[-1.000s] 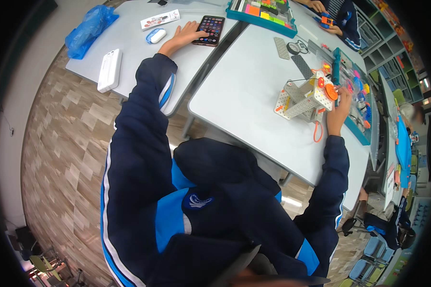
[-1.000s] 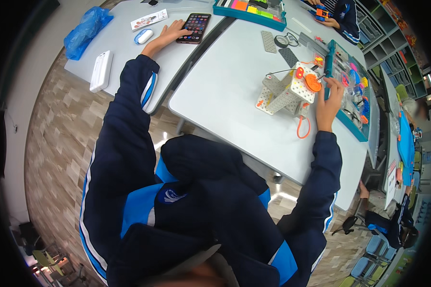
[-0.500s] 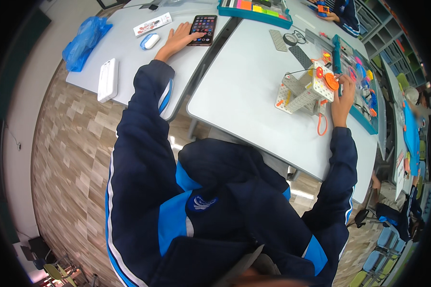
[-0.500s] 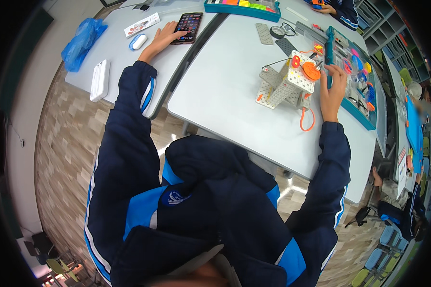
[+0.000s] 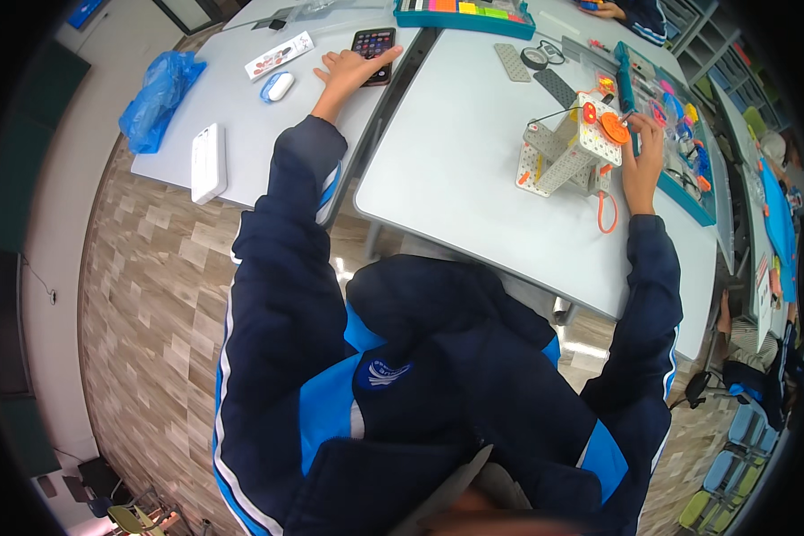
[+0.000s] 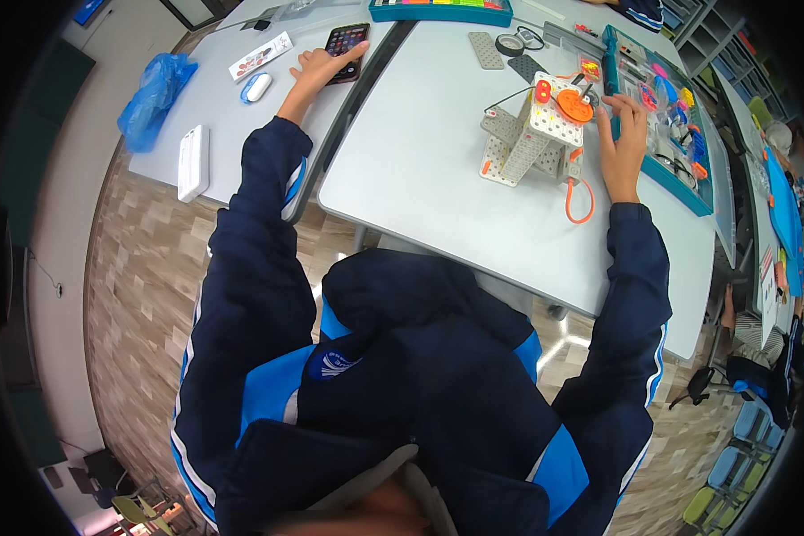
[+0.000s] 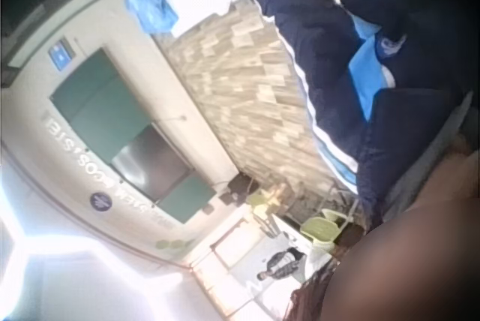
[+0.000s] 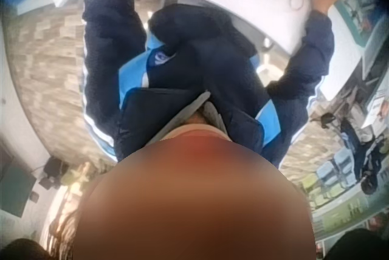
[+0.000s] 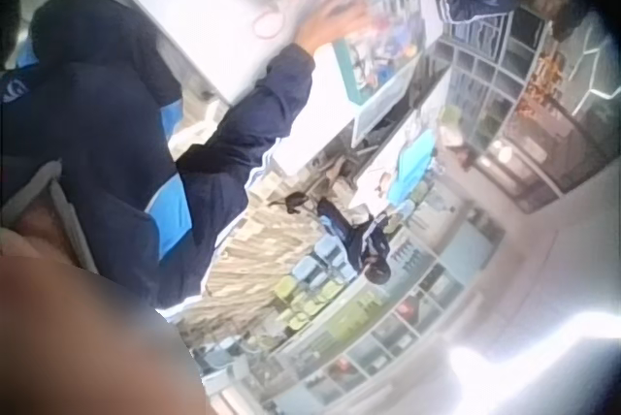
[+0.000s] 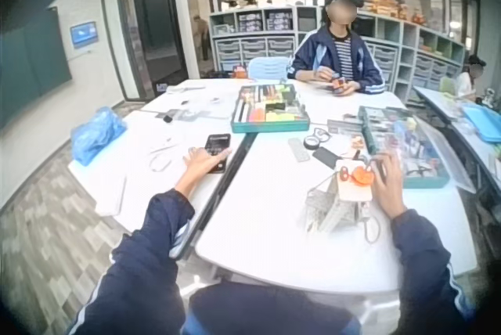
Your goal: The person assembles a small electronics project on a white table, connecting wires to a white perforated board with orange and red components. They repeatedly adjust the structure, check connections, and use a smartphone, likely for instructions. The person also handles a small black circular object and a gray rectangular piece, integrating them into the assembly.
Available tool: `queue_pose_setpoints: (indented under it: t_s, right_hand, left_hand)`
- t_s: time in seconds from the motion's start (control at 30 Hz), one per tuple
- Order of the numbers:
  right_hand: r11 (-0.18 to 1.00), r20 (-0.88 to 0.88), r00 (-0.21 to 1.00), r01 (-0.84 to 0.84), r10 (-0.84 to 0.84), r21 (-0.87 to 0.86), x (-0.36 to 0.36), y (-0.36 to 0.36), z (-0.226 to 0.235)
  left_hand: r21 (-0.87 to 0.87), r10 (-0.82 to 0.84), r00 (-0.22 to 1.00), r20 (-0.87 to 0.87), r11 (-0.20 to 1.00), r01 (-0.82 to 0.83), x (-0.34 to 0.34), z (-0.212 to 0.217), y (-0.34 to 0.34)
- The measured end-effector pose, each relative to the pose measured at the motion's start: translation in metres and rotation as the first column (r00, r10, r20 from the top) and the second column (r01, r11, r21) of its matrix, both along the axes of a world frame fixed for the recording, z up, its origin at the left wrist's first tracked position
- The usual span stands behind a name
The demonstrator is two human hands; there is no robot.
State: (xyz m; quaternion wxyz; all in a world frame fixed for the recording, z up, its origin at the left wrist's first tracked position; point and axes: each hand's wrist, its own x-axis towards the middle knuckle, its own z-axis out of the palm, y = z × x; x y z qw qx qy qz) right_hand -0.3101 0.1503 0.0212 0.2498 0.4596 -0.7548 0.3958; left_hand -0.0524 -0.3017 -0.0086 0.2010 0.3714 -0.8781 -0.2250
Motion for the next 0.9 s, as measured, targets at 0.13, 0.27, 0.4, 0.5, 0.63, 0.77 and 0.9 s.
queue_pose_setpoints:
  t_s: [0.13,0.27,0.4,0.5,0.63,0.77,0.9]
  right_hand:
    - [1.0,-0.057,0.998,0.018,-0.018,0.005,0.001,-0.001,0.002]
    - [1.0,-0.075,0.997,0.013,-0.013,0.003,0.0,0.0,0.002]
    - [1.0,-0.081,0.996,0.024,-0.023,0.007,-0.002,0.001,0.001]
    - [1.0,-0.002,1.0,0.012,-0.012,-0.021,-0.002,0.002,0.0]
    - [1.0,-0.074,0.997,0.02,-0.02,0.001,-0.002,0.001,0.001]
    - [1.0,-0.061,0.998,0.022,-0.021,0.008,-0.004,0.002,0.0]
    - [1.0,-0.003,1.0,-0.007,0.007,0.003,-0.008,0.002,-0.004]
  left_hand:
    - [-0.123,0.126,0.989,0.079,0.986,-0.116,-0.024,-0.009,-0.009]
    - [-0.212,0.195,0.967,0.165,0.964,-0.159,-0.022,-0.005,-0.009]
    - [-0.035,0.049,0.97,0.239,0.999,-0.041,-0.005,0.016,-0.02]
    - [0.006,-0.024,0.99,0.139,1.0,0.023,0.008,0.024,-0.022]
    - [-0.038,0.031,0.967,0.254,0.999,-0.022,0.013,0.032,-0.02]
    - [-0.098,0.103,0.972,0.209,0.992,-0.085,0.019,0.029,-0.023]
    - [0.003,0.057,0.982,0.178,0.998,-0.059,0.032,0.028,-0.039]
